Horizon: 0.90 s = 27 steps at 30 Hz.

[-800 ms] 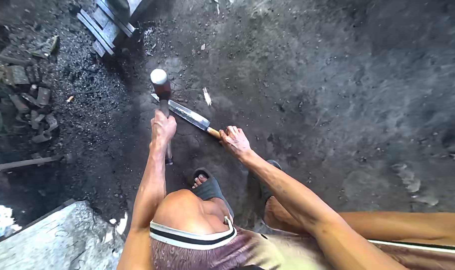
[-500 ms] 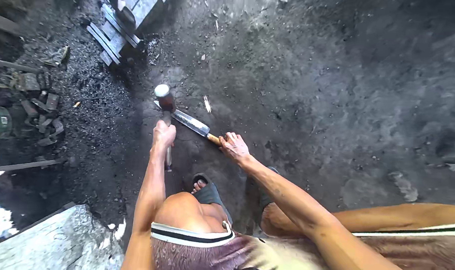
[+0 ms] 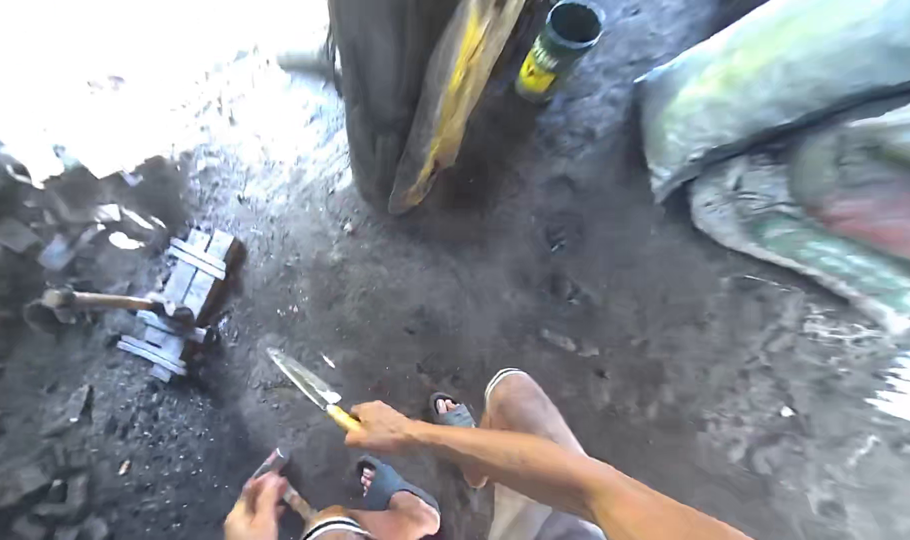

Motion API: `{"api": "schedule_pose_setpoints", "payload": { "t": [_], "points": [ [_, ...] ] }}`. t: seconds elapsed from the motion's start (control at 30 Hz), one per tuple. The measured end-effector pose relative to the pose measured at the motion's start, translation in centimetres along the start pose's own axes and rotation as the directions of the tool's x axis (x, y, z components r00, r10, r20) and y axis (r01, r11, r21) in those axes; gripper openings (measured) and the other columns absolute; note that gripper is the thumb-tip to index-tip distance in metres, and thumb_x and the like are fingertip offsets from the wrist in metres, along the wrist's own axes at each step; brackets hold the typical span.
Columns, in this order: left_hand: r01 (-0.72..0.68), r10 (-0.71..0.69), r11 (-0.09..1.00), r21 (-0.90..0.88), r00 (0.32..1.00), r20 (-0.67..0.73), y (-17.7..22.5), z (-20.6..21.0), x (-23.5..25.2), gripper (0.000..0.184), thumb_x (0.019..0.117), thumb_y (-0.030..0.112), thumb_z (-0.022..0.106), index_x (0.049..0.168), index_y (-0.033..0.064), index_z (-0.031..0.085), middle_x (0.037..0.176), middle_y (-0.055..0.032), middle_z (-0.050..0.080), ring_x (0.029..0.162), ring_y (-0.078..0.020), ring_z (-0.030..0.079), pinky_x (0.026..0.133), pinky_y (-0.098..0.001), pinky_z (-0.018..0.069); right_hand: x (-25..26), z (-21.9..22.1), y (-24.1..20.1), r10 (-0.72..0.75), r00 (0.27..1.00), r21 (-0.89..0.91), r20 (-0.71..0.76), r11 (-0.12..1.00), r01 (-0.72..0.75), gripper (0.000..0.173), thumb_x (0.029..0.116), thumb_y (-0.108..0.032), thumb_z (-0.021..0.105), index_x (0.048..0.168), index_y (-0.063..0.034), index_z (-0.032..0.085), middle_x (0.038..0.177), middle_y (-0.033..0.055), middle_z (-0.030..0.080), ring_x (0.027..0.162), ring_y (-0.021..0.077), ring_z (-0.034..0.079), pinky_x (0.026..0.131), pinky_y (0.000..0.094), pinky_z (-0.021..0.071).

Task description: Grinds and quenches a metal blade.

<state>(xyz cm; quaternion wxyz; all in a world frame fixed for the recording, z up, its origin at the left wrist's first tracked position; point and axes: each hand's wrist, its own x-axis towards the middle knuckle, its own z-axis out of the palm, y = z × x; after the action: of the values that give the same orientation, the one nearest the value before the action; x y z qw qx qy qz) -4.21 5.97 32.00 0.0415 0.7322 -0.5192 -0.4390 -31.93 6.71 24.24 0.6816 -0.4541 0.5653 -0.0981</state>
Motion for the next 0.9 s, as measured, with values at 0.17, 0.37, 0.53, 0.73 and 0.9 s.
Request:
{"api": "schedule_pose_setpoints", "payload": {
  "t": [0.17,0.37,0.53,0.73,0.9],
  "points": [
    [0.132,0.034,0.930,-0.343,0.898,0.438,17.9,6.2,-12.2,0.051,0.1065,0.047,0.051,0.110,0.0006,0.072,0.092,-0.0142,0.075,0.083,-0.0255,0.074,0.078,-0.0474,0.0641,-19.3,-1.8,-6.8,0.165,0.938,0.212,-0.305,0.972,-0.102,0.047,0.0916,-0.047,0.065,0.113,-0.0049,0.067,0.102,0.0161,0.070,0.096,0.0315,0.069,0.085,0.0561,0.0565],
    [0.402,-0.099,0.780,-0.479,0.835,0.541,34.2,15.1,-20.8,0.026,0.1006,0.013,0.060,0.120,-0.0027,0.064,0.096,-0.0169,0.072,0.080,-0.0233,0.071,0.070,-0.0394,0.0600,-35.8,-10.5,-5.4,0.117,0.876,0.184,-0.468,0.982,-0.033,0.066,0.0890,-0.046,0.071,0.137,-0.0034,0.058,0.128,0.0200,0.061,0.113,0.0319,0.065,0.099,0.0492,0.0552],
    [0.219,-0.103,0.945,-0.244,0.904,0.414,49.1,23.8,-18.5,0.030,0.1069,0.021,0.051,0.122,-0.0037,0.060,0.075,-0.0119,0.063,0.050,-0.0190,0.059,0.046,-0.0362,0.0544,-44.6,-23.8,3.2,-0.051,0.805,0.236,-0.591,0.943,0.233,0.054,0.0978,-0.051,0.064,0.137,-0.0140,0.064,0.124,0.0127,0.064,0.098,0.0188,0.067,0.086,0.0387,0.0603],
    [0.272,-0.093,0.907,-0.322,0.874,0.476,67.2,33.4,-17.8,0.032,0.1085,0.027,0.053,0.124,-0.0007,0.058,0.074,-0.0101,0.061,0.048,-0.0171,0.057,0.043,-0.0329,0.0537,-50.8,-48.0,15.8,0.266,0.664,0.316,-0.699,0.948,-0.047,0.045,0.1027,-0.042,0.055,0.129,-0.0076,0.067,0.122,0.0138,0.068,0.112,0.0249,0.068,0.101,0.0474,0.0557],
    [0.283,-0.001,0.819,-0.498,0.870,0.493,79.9,39.5,-15.2,0.028,0.1098,0.022,0.048,0.127,0.0008,0.054,0.074,-0.0129,0.062,0.049,-0.0200,0.059,0.043,-0.0340,0.0530,-51.2,-69.1,15.9,0.300,0.558,0.299,-0.774,0.949,-0.096,0.039,0.1049,-0.035,0.052,0.126,-0.0065,0.068,0.117,0.0148,0.070,0.108,0.0252,0.069,0.099,0.0467,0.0553]
  ]
}}
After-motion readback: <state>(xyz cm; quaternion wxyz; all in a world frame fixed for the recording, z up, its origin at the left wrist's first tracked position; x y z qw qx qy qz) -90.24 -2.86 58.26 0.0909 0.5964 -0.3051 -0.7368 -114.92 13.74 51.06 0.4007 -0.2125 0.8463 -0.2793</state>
